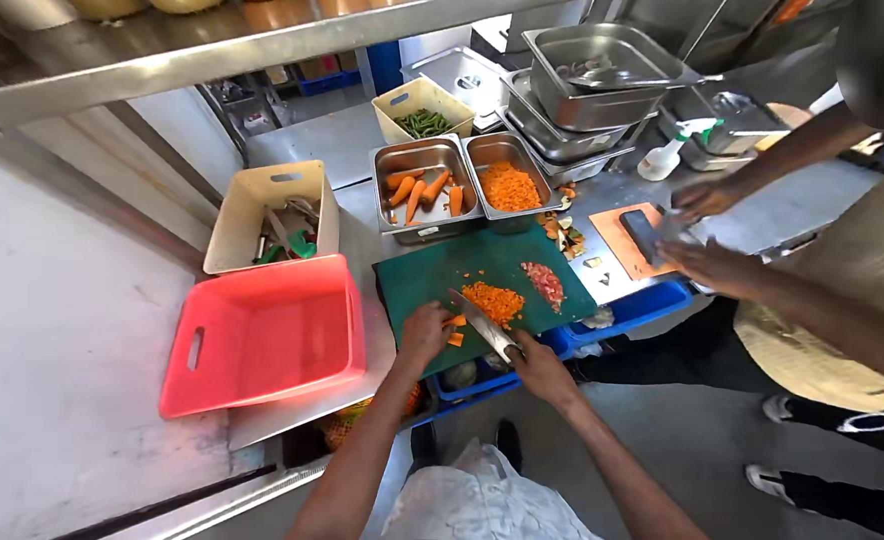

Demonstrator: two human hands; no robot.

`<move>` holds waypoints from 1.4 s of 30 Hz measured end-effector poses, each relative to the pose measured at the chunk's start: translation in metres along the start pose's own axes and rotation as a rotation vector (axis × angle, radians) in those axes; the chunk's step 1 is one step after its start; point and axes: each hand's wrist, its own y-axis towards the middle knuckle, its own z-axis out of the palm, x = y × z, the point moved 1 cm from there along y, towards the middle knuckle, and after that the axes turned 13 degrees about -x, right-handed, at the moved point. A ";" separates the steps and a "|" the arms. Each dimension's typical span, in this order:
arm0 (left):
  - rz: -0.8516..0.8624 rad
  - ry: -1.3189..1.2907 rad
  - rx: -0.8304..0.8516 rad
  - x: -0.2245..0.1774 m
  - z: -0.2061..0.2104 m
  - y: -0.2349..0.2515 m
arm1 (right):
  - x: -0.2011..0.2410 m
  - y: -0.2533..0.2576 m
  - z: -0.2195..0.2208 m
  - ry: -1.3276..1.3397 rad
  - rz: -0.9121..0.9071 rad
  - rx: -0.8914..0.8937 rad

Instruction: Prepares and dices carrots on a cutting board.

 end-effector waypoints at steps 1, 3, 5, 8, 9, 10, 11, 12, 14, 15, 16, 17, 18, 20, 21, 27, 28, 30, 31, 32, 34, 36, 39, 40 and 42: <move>0.033 0.022 0.000 0.000 0.000 0.002 | -0.001 0.000 -0.001 0.040 -0.001 -0.012; 0.104 0.041 -0.013 0.004 0.000 0.005 | 0.000 -0.002 -0.005 0.095 0.001 -0.049; 0.156 0.020 -0.017 0.011 0.000 0.006 | 0.002 -0.005 -0.011 0.117 0.011 -0.080; 0.183 -0.088 -0.036 0.025 -0.003 0.000 | -0.001 -0.010 -0.017 0.138 0.023 -0.095; 0.194 -0.138 -0.030 0.029 -0.004 -0.002 | -0.004 -0.012 -0.016 0.149 0.019 -0.092; 0.214 -0.171 -0.014 0.032 -0.004 -0.006 | -0.008 -0.015 -0.015 0.164 0.014 -0.087; 0.235 -0.194 0.000 0.034 -0.003 -0.010 | -0.011 -0.017 -0.012 0.175 0.009 -0.076; 0.252 -0.205 0.007 0.035 -0.002 -0.015 | -0.014 -0.019 -0.009 0.180 0.007 -0.063; 0.279 -0.221 -0.034 0.037 0.002 -0.022 | -0.016 -0.022 -0.002 0.150 0.013 -0.035; 0.289 -0.236 -0.067 0.038 0.003 -0.024 | -0.014 -0.023 0.000 0.110 0.022 -0.016; 0.292 -0.245 -0.099 0.038 0.004 -0.025 | -0.010 -0.023 0.001 0.058 0.029 0.000; 0.283 -0.249 -0.123 0.037 0.004 -0.027 | -0.004 -0.022 0.002 -0.010 0.032 0.015; 0.265 -0.253 -0.137 0.036 0.004 -0.027 | 0.002 -0.021 0.001 -0.081 0.028 0.027; 0.224 -0.249 -0.136 0.035 0.004 -0.026 | 0.016 -0.018 -0.001 -0.211 -0.002 0.043; 0.211 -0.249 -0.140 0.034 0.004 -0.025 | 0.021 -0.016 -0.003 -0.261 -0.026 0.059; 0.313 -0.318 -0.220 0.039 0.010 -0.027 | 0.035 -0.025 -0.017 -0.384 -0.116 0.221; 0.356 -0.311 -0.222 0.040 0.010 -0.026 | 0.036 -0.027 -0.016 -0.402 -0.100 0.239; 0.447 -0.302 -0.229 0.043 0.010 -0.024 | 0.036 -0.026 -0.006 -0.419 -0.059 0.264; 0.489 -0.304 -0.230 0.045 0.010 -0.022 | 0.035 -0.024 0.002 -0.414 -0.046 0.266; 0.529 -0.309 -0.233 0.046 0.010 -0.021 | 0.034 -0.021 0.009 -0.406 -0.037 0.267; 0.585 -0.305 -0.213 0.048 0.008 -0.017 | 0.036 -0.018 0.013 -0.407 -0.027 0.266; 0.617 -0.294 -0.174 0.048 0.005 -0.014 | 0.045 -0.016 0.003 -0.452 -0.033 0.282; 0.652 -0.238 -0.086 0.043 0.001 -0.010 | 0.065 -0.020 -0.025 -0.540 -0.045 0.285; 0.641 -0.221 -0.056 0.041 0.001 -0.010 | 0.071 -0.021 -0.033 -0.558 -0.052 0.279; 0.620 -0.203 -0.027 0.039 -0.001 -0.011 | 0.074 -0.020 -0.028 -0.551 -0.043 0.290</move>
